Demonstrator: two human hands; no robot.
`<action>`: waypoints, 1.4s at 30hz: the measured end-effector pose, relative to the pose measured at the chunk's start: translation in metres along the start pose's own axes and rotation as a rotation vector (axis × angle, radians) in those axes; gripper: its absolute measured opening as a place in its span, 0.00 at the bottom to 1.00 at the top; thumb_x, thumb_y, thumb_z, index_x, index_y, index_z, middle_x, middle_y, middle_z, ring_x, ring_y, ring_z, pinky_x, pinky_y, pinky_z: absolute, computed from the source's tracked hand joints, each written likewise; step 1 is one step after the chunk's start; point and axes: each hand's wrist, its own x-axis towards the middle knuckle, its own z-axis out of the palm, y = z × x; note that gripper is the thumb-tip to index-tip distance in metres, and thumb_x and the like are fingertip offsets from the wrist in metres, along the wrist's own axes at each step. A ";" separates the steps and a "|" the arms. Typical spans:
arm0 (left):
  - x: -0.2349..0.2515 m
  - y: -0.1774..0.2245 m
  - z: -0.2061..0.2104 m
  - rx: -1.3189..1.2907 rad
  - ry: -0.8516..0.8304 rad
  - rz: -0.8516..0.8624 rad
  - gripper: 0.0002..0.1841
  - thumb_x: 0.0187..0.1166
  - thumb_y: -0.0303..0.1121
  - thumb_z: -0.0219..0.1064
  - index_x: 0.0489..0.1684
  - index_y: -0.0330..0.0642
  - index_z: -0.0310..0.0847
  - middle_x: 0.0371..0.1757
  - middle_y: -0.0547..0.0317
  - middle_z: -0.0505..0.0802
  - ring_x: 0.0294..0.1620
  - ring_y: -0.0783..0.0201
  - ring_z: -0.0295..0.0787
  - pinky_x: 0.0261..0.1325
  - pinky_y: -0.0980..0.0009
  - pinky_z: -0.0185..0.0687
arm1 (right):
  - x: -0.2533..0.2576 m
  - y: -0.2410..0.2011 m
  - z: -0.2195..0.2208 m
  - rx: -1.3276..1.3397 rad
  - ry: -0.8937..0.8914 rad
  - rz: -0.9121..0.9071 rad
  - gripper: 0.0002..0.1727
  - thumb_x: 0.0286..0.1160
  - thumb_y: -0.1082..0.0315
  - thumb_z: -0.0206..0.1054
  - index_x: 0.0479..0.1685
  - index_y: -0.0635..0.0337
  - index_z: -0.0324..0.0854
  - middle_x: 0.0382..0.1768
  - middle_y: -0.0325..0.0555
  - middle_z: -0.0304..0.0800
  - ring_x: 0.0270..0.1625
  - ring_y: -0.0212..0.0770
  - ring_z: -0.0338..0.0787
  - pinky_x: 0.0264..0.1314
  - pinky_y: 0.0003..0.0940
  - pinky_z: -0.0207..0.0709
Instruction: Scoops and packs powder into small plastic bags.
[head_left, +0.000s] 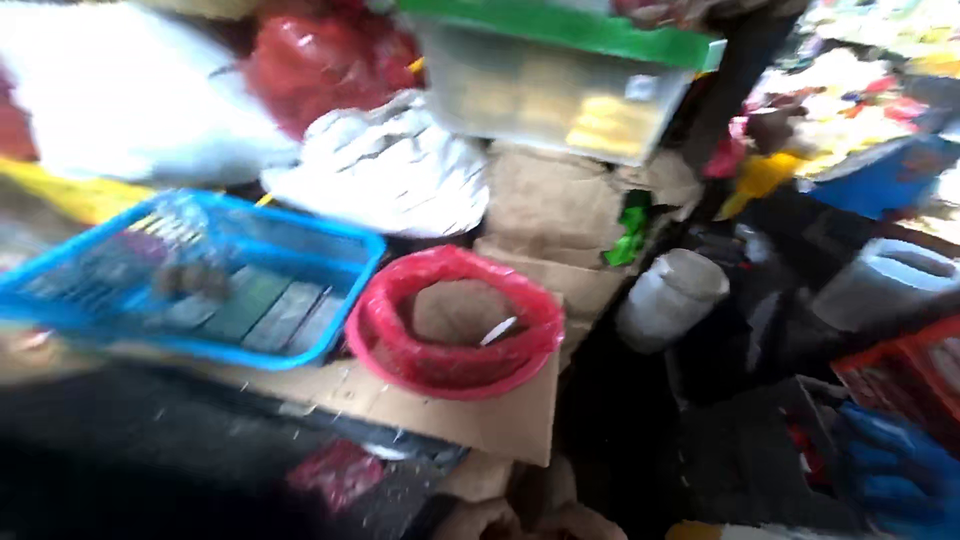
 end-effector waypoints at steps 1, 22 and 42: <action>-0.006 -0.002 -0.005 -0.015 0.017 -0.004 0.11 0.77 0.38 0.76 0.46 0.40 0.90 0.38 0.60 0.95 0.38 0.70 0.91 0.47 0.68 0.90 | 0.004 -0.006 0.002 -0.055 -0.025 -0.021 0.07 0.78 0.67 0.72 0.48 0.55 0.93 0.44 0.40 0.95 0.45 0.34 0.94 0.54 0.38 0.91; 0.053 0.065 -0.201 0.807 0.310 0.283 0.17 0.90 0.52 0.56 0.45 0.56 0.90 0.84 0.70 0.78 0.53 0.66 0.92 0.48 0.55 0.90 | 0.214 -0.117 -0.027 -0.107 0.180 -0.243 0.08 0.78 0.61 0.74 0.48 0.52 0.91 0.38 0.37 0.95 0.29 0.34 0.91 0.31 0.36 0.89; 0.057 0.101 -0.257 0.179 0.506 0.377 0.15 0.91 0.41 0.57 0.43 0.44 0.88 0.31 0.66 0.90 0.23 0.73 0.79 0.25 0.76 0.78 | 0.218 -0.107 -0.020 -0.205 0.598 -0.224 0.10 0.88 0.61 0.59 0.49 0.55 0.83 0.30 0.39 0.89 0.29 0.36 0.89 0.34 0.44 0.86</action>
